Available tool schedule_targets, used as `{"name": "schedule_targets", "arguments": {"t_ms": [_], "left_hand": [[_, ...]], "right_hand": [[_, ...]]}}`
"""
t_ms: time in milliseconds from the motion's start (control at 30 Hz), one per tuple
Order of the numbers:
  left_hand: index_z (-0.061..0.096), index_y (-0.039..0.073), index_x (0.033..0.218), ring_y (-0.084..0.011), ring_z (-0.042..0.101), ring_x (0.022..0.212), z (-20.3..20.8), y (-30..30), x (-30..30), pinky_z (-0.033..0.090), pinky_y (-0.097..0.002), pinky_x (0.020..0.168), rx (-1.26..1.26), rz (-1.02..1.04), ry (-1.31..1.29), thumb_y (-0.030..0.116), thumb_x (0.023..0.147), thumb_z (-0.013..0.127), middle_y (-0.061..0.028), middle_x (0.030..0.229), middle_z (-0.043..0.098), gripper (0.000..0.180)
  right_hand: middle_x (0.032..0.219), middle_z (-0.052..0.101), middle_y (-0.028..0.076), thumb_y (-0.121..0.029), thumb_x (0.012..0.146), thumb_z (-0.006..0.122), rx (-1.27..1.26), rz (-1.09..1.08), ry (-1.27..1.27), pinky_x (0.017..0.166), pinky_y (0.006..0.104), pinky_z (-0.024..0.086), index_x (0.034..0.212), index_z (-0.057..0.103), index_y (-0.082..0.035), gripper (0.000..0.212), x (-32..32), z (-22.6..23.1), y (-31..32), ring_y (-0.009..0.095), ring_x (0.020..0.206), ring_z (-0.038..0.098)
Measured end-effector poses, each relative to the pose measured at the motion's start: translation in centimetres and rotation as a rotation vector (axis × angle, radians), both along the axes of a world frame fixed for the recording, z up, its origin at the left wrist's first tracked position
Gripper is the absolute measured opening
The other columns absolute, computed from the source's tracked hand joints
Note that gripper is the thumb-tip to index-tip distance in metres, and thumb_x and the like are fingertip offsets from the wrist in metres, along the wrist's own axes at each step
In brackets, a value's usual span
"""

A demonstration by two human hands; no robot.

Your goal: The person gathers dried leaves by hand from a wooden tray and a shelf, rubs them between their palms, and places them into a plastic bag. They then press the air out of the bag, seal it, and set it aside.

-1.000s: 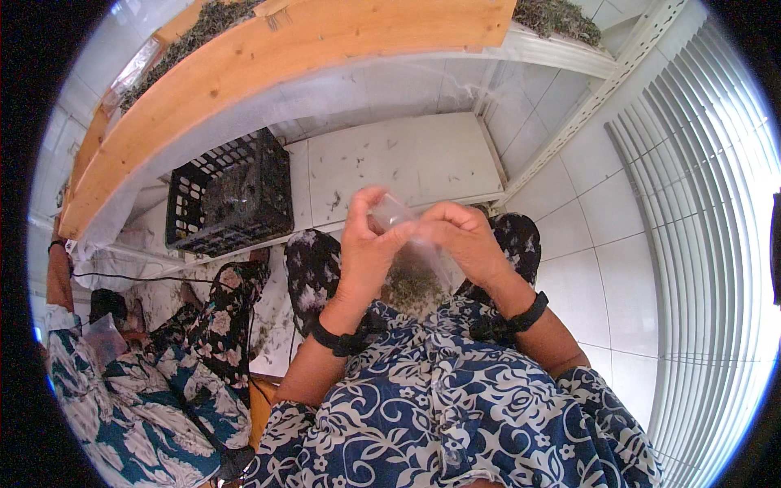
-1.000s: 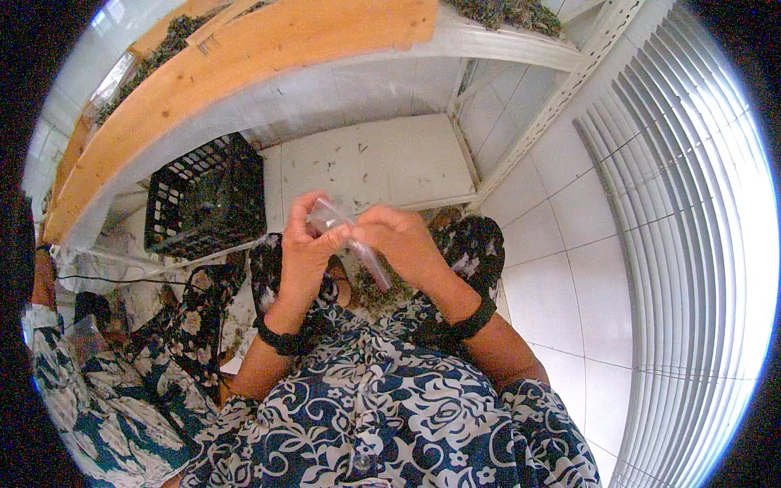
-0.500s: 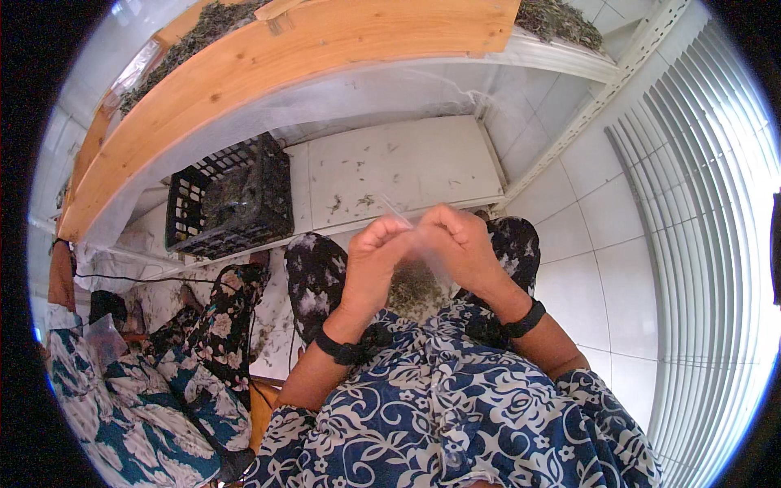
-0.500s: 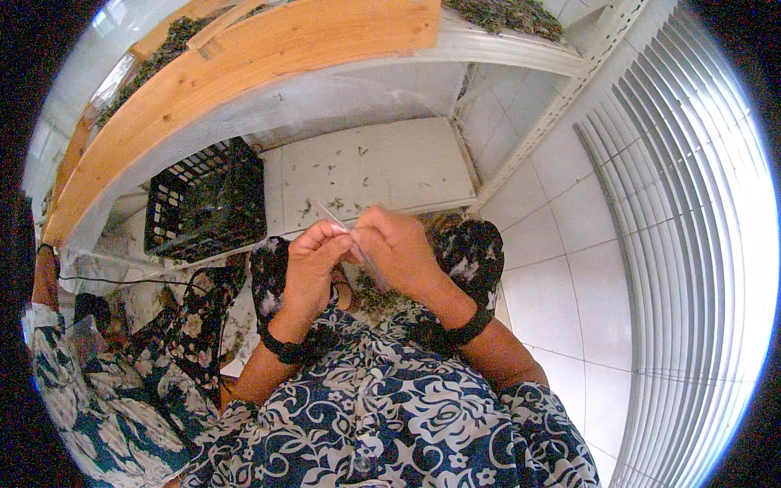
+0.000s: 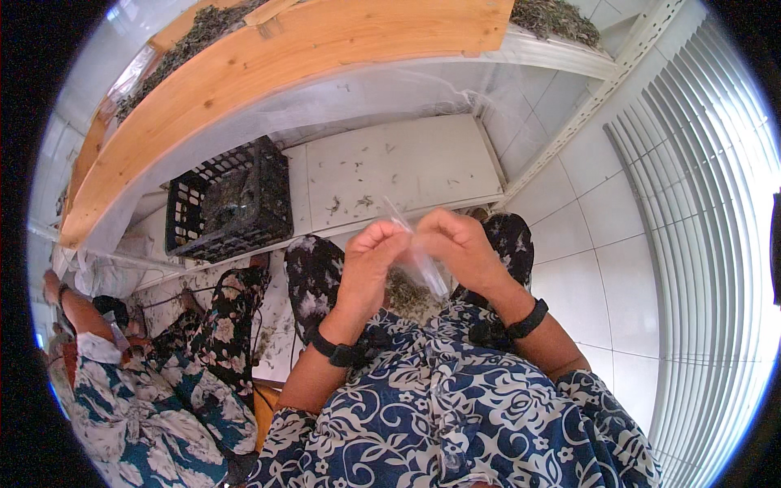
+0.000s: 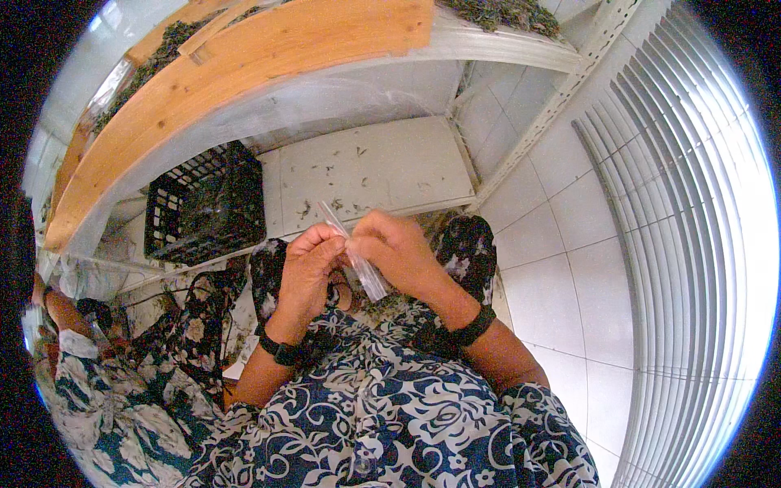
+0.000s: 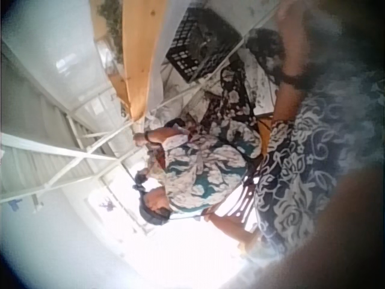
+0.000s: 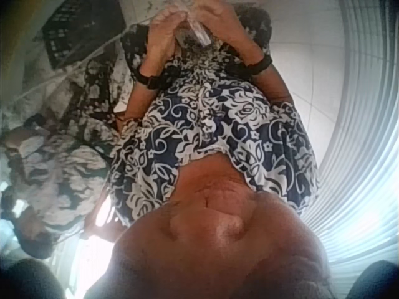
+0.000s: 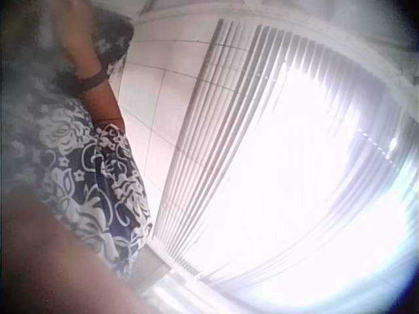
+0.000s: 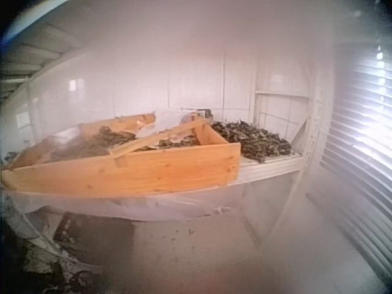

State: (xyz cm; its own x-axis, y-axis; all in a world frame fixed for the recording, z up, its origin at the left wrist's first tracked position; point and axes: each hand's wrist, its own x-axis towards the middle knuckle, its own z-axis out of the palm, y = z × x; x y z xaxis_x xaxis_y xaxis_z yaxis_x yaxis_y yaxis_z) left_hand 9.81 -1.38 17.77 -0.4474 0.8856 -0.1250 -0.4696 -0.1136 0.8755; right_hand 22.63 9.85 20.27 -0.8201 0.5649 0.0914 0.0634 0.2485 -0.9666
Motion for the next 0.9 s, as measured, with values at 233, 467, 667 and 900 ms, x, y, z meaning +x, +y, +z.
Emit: {"name": "schedule_targets", "arguments": {"t_ms": [233,467,667,900], "left_hand": [[0.058,0.003,0.091,-0.0152,0.063,0.070,-0.9,-0.1,-0.3,0.053,-0.0286,0.067,0.044,-0.047,-0.107,0.008,0.089,0.058,-0.0056,0.081,0.064,0.006],[0.058,0.001,0.092,-0.0200,0.066,0.075,-0.3,-0.3,-0.2,0.055,-0.0333,0.072,0.058,-0.151,-0.139,0.007,0.090,0.056,-0.0095,0.084,0.066,0.007],[0.058,0.001,0.091,-0.0197,0.065,0.077,0.0,-0.2,0.1,0.055,-0.0334,0.073,0.028,-0.154,-0.104,0.008,0.089,0.056,-0.0105,0.084,0.066,0.007],[0.057,0.001,0.089,-0.0188,0.064,0.076,0.0,-0.3,0.2,0.054,-0.0326,0.072,0.013,-0.149,-0.078,0.009,0.088,0.057,-0.0107,0.083,0.065,0.008]], "right_hand": [[0.074,0.056,-0.003,-0.009,0.087,0.058,-0.050,0.018,-0.044,0.061,0.0208,0.041,0.082,0.058,-0.002,0.009,0.1,0.3,0.2,0.003,0.070,0.048],[0.073,0.054,-0.004,-0.011,0.089,0.055,-0.054,0.052,0.001,0.061,0.0208,0.041,0.082,0.056,-0.002,0.011,0.5,-0.6,0.6,0.003,0.070,0.047],[0.072,0.053,-0.003,-0.013,0.089,0.053,-0.015,0.001,0.008,0.061,0.0222,0.041,0.082,0.055,-0.002,0.014,0.4,-0.6,0.5,0.004,0.069,0.047],[0.072,0.053,-0.001,-0.012,0.089,0.053,0.025,-0.034,-0.002,0.060,0.0230,0.042,0.082,0.055,-0.002,0.012,-0.1,-0.4,-0.2,0.006,0.068,0.048]]}}
